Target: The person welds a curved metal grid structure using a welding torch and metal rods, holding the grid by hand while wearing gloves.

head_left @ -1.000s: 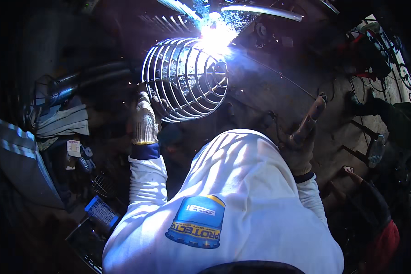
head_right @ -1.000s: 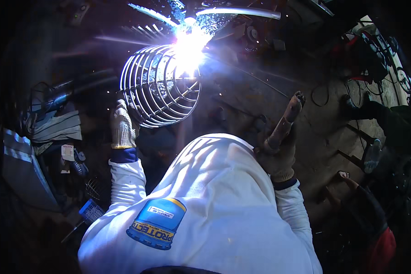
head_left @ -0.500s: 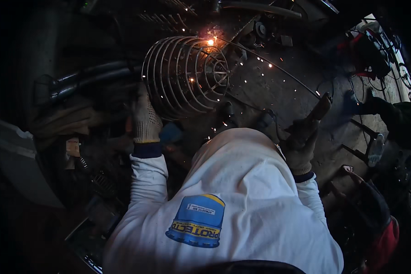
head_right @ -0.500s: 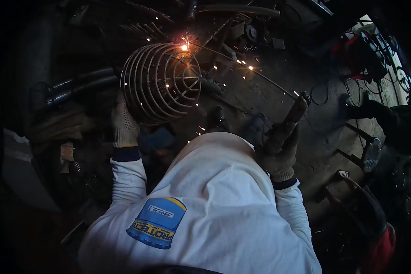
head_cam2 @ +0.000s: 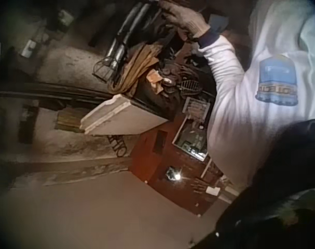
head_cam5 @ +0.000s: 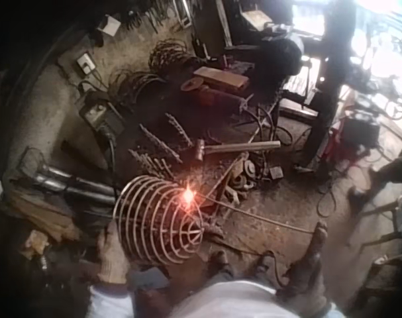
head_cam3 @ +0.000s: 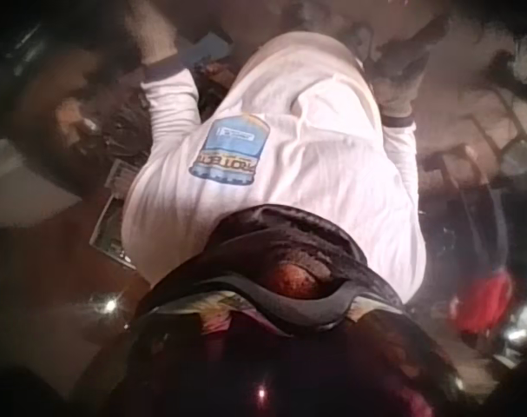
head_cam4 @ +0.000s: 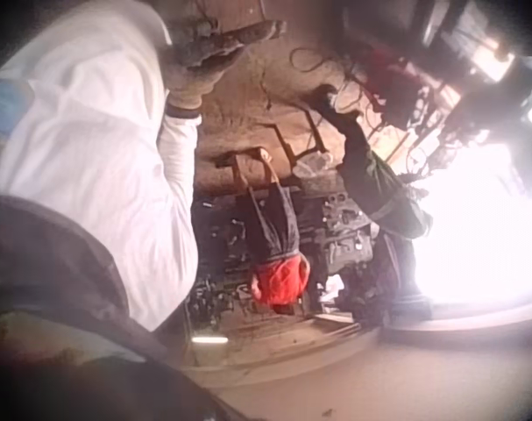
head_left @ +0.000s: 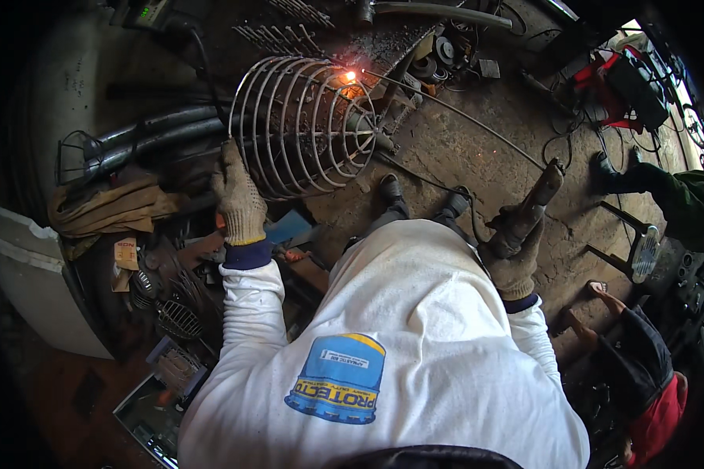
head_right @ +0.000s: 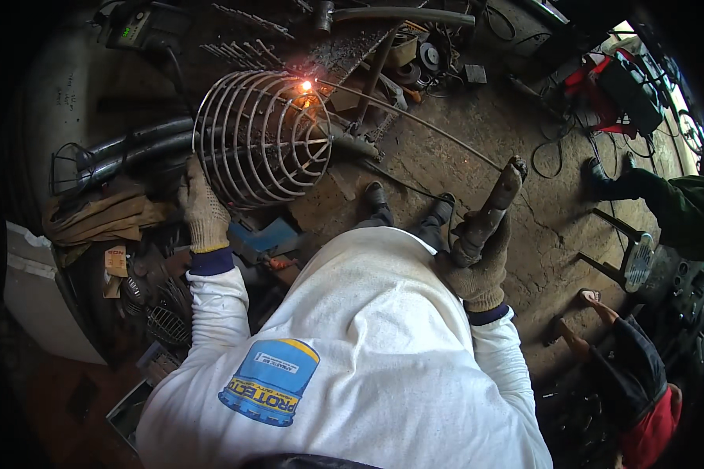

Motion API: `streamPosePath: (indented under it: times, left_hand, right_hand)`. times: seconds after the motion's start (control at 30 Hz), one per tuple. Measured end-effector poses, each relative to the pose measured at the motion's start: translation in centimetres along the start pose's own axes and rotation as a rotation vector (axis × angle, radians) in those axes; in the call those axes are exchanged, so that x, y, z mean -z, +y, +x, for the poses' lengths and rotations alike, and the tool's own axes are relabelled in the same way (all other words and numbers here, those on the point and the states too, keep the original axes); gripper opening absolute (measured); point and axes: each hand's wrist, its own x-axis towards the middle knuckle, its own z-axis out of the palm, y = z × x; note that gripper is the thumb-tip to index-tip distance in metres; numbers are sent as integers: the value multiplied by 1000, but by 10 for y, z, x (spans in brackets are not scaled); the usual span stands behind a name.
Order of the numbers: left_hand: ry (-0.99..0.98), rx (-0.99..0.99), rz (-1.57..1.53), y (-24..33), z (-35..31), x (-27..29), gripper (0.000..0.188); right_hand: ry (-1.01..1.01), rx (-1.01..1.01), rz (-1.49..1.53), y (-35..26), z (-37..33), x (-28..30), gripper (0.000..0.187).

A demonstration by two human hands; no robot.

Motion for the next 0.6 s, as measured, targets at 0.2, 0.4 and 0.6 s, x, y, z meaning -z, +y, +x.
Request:
streamPosePath:
  times: [0.2, 0.4, 0.6]
  left_hand:
    - [-87, -21, -57, -10, 13, 7, 47]
    - [-43, 18, -115, -1, 4, -3, 36]
    - [107, 132, -82, 1, 1, -11, 37]
  right_hand:
    - [-13, -13, 2, 1, -1, 2, 101]
    - [-36, -20, 6, 4, 2, -4, 102]
    - [-22, -13, -22, 3, 3, -9, 103]
